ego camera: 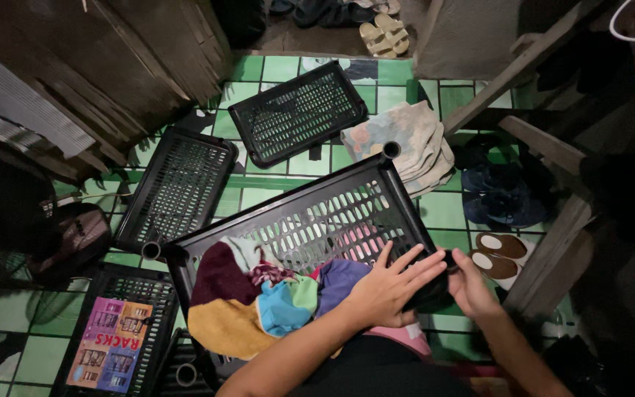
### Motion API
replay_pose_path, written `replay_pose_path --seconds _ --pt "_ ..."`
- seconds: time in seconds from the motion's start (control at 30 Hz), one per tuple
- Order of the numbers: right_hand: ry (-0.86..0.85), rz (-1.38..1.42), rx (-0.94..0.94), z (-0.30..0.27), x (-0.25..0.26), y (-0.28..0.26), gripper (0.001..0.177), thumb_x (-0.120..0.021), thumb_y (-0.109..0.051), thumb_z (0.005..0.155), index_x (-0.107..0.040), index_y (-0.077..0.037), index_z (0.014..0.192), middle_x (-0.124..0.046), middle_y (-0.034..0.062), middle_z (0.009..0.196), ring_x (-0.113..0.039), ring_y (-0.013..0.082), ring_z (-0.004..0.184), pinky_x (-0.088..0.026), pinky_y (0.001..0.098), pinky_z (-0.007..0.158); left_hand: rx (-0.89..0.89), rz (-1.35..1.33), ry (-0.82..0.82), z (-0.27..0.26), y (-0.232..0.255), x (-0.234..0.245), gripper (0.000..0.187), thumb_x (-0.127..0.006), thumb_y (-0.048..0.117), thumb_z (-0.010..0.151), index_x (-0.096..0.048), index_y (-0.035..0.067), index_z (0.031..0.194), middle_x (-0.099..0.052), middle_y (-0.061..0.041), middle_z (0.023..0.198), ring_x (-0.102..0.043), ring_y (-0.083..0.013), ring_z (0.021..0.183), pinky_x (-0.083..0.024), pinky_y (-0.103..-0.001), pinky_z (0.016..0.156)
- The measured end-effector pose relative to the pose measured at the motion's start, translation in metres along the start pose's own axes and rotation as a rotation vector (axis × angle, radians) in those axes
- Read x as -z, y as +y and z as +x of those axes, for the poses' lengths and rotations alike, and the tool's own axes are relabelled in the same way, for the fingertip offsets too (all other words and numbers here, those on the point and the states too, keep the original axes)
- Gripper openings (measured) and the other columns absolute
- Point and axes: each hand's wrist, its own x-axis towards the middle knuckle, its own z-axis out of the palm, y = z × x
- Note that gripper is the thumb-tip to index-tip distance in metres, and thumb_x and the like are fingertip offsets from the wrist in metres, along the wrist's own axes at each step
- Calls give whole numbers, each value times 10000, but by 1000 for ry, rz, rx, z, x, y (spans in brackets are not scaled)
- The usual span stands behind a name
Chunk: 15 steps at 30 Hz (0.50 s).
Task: The person sits on the floor assembling a black plastic rack by inserting metal poles into the grid panels. They then use a spray bottle and a cloth to wipe down the assembled rack parts and the surrounding floor area.
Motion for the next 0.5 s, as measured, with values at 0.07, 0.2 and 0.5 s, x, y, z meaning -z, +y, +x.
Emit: replay_pose_path --seconds 0.07,0.2,0.5 --pt "30 16 32 2 2 5 469 -461 -316 1092 -538 53 1371 -638 129 1289 -613 214 1175 -476 407 1018 4 3 -13 1 0 1 1146 -806 437 625 -302 134 1608 -271 -55 1705 -351 -364 1520 -300 -710 1168" --pt "103 -22 79 3 -2 13 453 -475 -312 1056 -593 23 1337 -667 94 1250 -620 181 1161 -475 365 1008 7 28 -4 2 1 3 1141 -806 426 608 -333 133 1604 -298 -50 1695 -370 -354 1511 -311 -701 1165" --pt "196 -11 186 9 7 32 359 -500 -299 1083 -624 -5 1248 -683 74 1180 -625 177 1107 -475 353 984 12 -12 28 3 0 0 1126 -816 441 610 -349 123 1585 -322 -57 1683 -389 -340 1504 -309 -698 1178"
